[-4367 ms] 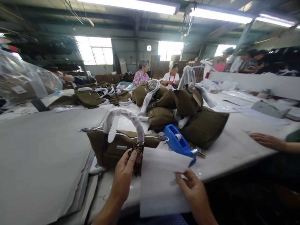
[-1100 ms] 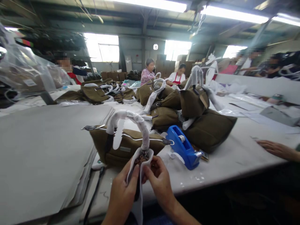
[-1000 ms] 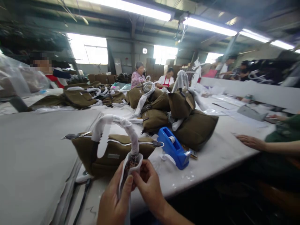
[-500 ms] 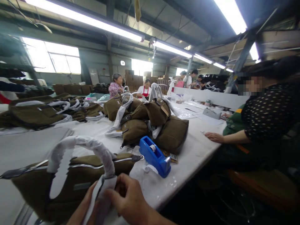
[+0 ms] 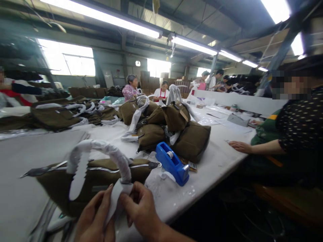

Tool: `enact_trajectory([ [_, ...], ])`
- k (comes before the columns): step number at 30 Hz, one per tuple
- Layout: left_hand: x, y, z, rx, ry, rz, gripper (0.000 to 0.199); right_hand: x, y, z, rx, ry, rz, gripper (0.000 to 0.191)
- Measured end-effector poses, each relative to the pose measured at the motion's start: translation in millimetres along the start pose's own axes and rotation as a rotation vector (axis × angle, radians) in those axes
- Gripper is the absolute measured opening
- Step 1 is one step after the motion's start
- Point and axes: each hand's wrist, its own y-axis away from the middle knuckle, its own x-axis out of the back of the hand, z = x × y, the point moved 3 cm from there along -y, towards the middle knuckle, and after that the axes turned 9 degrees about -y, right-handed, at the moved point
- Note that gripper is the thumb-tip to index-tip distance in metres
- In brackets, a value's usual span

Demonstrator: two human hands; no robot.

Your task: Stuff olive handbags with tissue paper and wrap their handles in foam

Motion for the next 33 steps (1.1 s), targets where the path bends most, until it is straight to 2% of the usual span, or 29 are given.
enact_trajectory([
  [4,10.9,-7,17,0.092,-0.027,-0.08,0.055,3,4,1,0.045,0.053,0.0,0.046],
  [10,17.8,-12,28,0.162,0.006,-0.052,0.051,2,6,0,0.044,0.042,-0.009,0.043],
  [13,24.5,-14,32,0.179,-0.046,-0.011,0.047,2,7,-1,0.065,0.091,0.01,0.043],
  [17,31.1,-19,36,0.133,-0.067,0.07,0.039,3,7,-1,0.092,0.152,0.031,0.043],
  [23,30.7,-22,40,0.028,-0.061,0.149,0.023,4,5,1,0.117,0.169,0.047,0.043],
  [33,28.1,-13,45,-0.023,-0.015,0.115,0.025,-1,12,4,0.092,-0.022,-0.061,0.043],
])
